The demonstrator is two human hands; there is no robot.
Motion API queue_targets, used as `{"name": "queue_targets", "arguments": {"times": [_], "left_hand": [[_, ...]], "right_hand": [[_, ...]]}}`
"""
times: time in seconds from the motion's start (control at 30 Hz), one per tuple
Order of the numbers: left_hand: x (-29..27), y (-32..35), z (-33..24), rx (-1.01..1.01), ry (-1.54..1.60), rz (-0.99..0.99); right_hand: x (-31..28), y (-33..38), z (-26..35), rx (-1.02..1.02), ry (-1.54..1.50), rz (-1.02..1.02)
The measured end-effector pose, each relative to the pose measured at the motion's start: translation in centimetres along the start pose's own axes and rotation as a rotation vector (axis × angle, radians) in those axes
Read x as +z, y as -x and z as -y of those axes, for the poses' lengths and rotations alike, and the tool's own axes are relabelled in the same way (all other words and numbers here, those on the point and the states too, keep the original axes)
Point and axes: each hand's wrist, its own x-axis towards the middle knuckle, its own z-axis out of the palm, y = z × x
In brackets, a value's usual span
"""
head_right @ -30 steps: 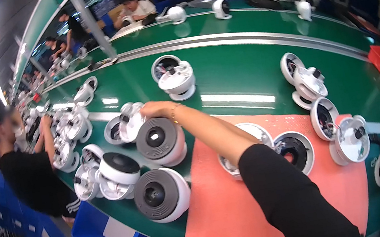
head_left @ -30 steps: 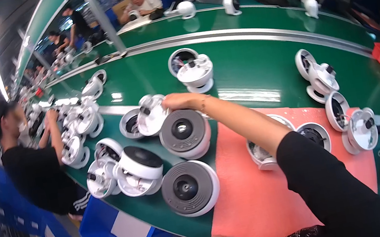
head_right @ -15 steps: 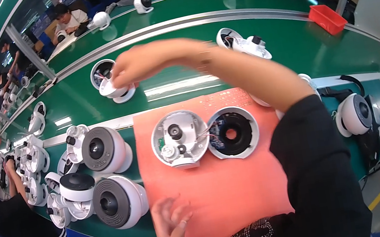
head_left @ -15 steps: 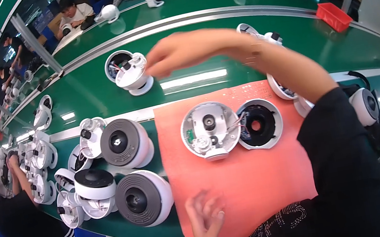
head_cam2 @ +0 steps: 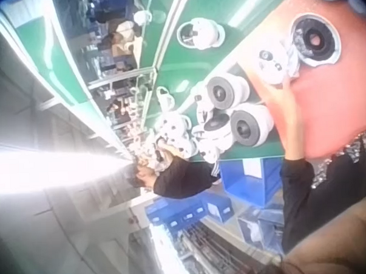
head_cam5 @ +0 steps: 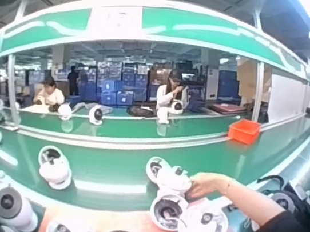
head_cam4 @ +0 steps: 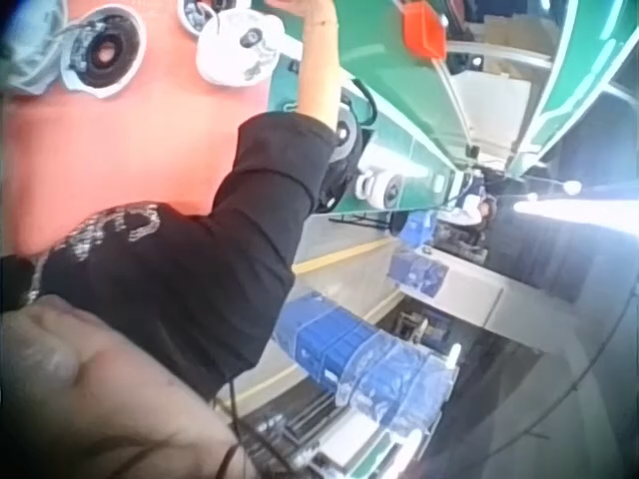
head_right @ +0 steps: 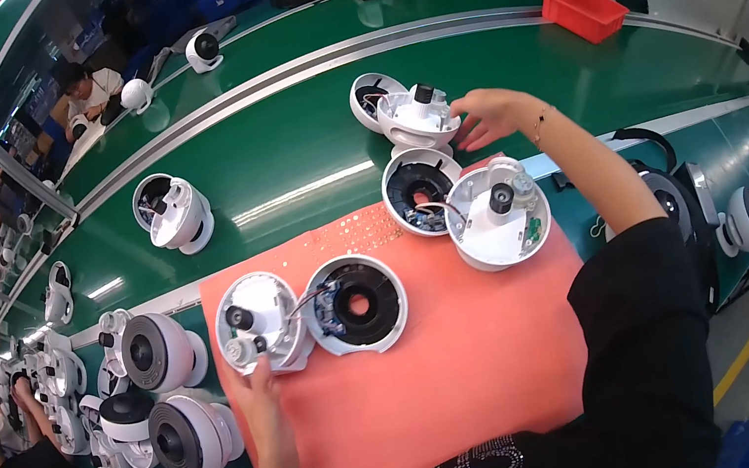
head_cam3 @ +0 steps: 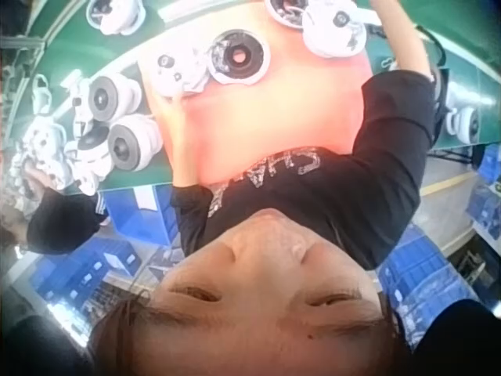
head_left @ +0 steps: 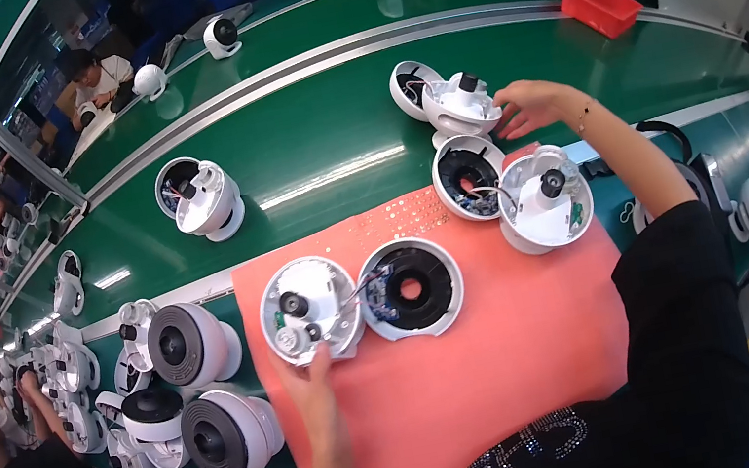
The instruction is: The recorder is assembling the internal components and housing of security cameras on a factory assembly line.
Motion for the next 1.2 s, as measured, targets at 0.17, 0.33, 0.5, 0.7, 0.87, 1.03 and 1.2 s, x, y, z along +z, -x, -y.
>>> {"name": "queue_targets", "arguments": {"times": [0.17, 0.33, 0.5, 0.7, 0.87, 1.03, 1.2], "left_hand": [[-1.6, -0.7, -0.3, -0.007, 0.134, -0.23], [-2.3, -1.5, -0.7, 0.065, 0.154, -0.315], [-2.7, -1.8, -0.2, 0.106, 0.204, -0.377], [-1.7, 4.5, -2.3, 0.224, 0.104, -0.385], [0.9, 9.6, -2.3, -0.506, 1.215, 0.71], [2.4, 10.8, 0.4, -0.828, 1.737, 0.769], [-0.7, 13.1, 1.6, -0.801, 1.323, 0.271]], "right_hand": [[0.4, -1.8, -1.7, -0.155, -0.239, 0.059], [0.0, -1.2, -0.3, -0.285, -0.222, -0.034], [-0.2, 2.4, 2.9, -0.357, -0.017, -0.119], [5.3, 9.1, 7.1, -0.553, 0.221, 0.066], [10.0, 15.7, 8.2, -0.548, 0.453, 0.313], [14.2, 17.1, 5.9, -0.455, 0.649, 0.593], [15.3, 16.8, 1.6, -0.344, 0.63, 0.651]]}}
